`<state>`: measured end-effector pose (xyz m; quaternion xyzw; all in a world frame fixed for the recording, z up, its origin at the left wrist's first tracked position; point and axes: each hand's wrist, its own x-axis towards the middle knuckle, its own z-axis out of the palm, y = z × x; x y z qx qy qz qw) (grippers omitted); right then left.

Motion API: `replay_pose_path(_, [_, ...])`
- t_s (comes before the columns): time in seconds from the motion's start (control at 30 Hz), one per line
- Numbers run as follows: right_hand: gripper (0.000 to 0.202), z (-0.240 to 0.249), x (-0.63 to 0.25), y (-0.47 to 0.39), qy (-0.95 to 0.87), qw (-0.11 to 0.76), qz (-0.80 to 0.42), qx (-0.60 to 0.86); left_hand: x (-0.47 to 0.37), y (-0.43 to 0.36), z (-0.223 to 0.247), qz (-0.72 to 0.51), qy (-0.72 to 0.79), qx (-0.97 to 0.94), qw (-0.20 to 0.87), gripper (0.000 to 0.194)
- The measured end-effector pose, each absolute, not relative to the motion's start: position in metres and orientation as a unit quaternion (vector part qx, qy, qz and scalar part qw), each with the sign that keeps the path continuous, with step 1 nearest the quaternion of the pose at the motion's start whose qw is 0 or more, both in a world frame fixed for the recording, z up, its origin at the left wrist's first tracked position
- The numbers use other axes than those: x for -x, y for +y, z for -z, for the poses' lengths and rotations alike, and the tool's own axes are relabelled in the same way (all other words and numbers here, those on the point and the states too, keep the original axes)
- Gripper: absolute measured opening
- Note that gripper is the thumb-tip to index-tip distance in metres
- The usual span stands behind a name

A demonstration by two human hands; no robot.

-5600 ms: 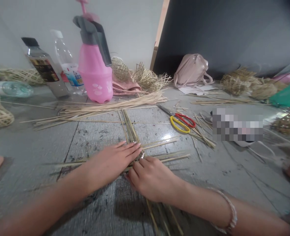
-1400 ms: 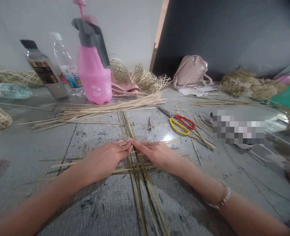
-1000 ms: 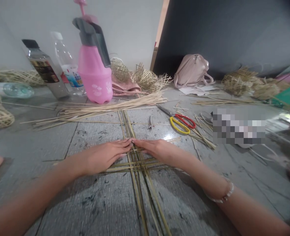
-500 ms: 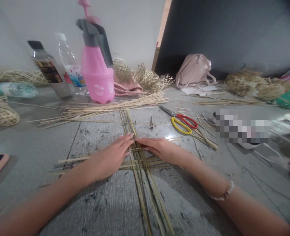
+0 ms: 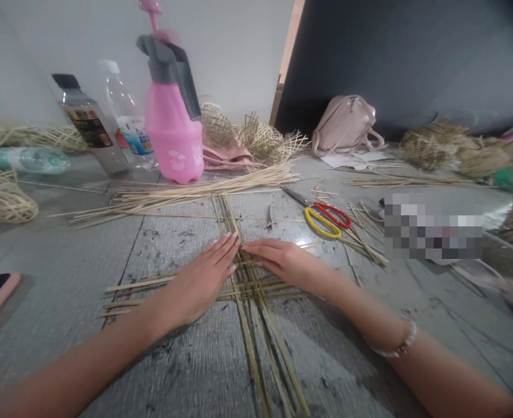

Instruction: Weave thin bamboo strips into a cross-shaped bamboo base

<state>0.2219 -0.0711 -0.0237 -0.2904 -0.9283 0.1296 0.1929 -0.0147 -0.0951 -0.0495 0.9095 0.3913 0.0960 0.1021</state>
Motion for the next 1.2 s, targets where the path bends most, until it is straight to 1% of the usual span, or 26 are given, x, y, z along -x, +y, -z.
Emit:
replay_pose_path(0.1, [0.017,0.014,-0.229,-0.068,-0.913,0.241,-0.079,0.320,0.020,-0.090,0.043,-0.082,0.389,-0.911,0.111,0.051])
replay_pose_path(0.17, [0.011,0.007,-0.233,-0.068,-0.898,0.247,-0.077,0.357,0.027,-0.085,0.039,-0.068,0.383,-0.914,0.113,0.052])
replay_pose_path(0.23, [0.010,0.000,-0.235,-0.069,-0.895,0.210,-0.105,0.379,0.033,-0.080,0.035,-0.057,0.371,-0.920,0.110,0.052])
replay_pose_path(0.33, [0.011,-0.006,-0.232,-0.074,-0.905,0.126,-0.126,0.386,0.035,-0.079,0.030,-0.061,0.374,-0.921,0.089,0.053])
replay_pose_path(0.47, [0.019,-0.007,-0.224,-0.081,-0.919,0.067,-0.065,0.383,0.022,-0.090,0.030,-0.086,0.379,-0.921,0.039,0.065])
replay_pose_path(0.57, [0.018,-0.005,-0.220,-0.084,-0.921,0.030,-0.022,0.388,0.013,-0.098,0.034,-0.095,0.371,-0.924,0.020,0.075])
replay_pose_path(0.63, [0.017,-0.004,-0.219,-0.084,-0.917,0.016,-0.001,0.398,0.010,-0.100,0.037,-0.094,0.378,-0.921,0.018,0.078])
replay_pose_path(0.73, [0.015,-0.004,-0.220,-0.082,-0.912,0.024,0.035,0.408,0.010,-0.101,0.041,-0.085,0.389,-0.917,0.023,0.079])
replay_pose_path(0.87, [0.011,-0.006,-0.219,-0.084,-0.913,0.065,0.115,0.387,0.010,-0.101,0.040,-0.075,0.388,-0.918,0.041,0.078])
replay_pose_path(1.03, [0.015,-0.003,-0.209,-0.099,-0.888,0.103,0.222,0.390,0.009,-0.102,0.040,-0.063,0.393,-0.916,0.050,0.071])
replay_pose_path(1.1, [0.017,0.000,-0.204,-0.104,-0.875,0.108,0.228,0.414,0.009,-0.101,0.041,-0.067,0.393,-0.916,0.049,0.070])
replay_pose_path(1.2, [0.015,0.004,-0.200,-0.108,-0.863,0.082,0.190,0.460,0.010,-0.101,0.041,-0.074,0.388,-0.918,0.047,0.069])
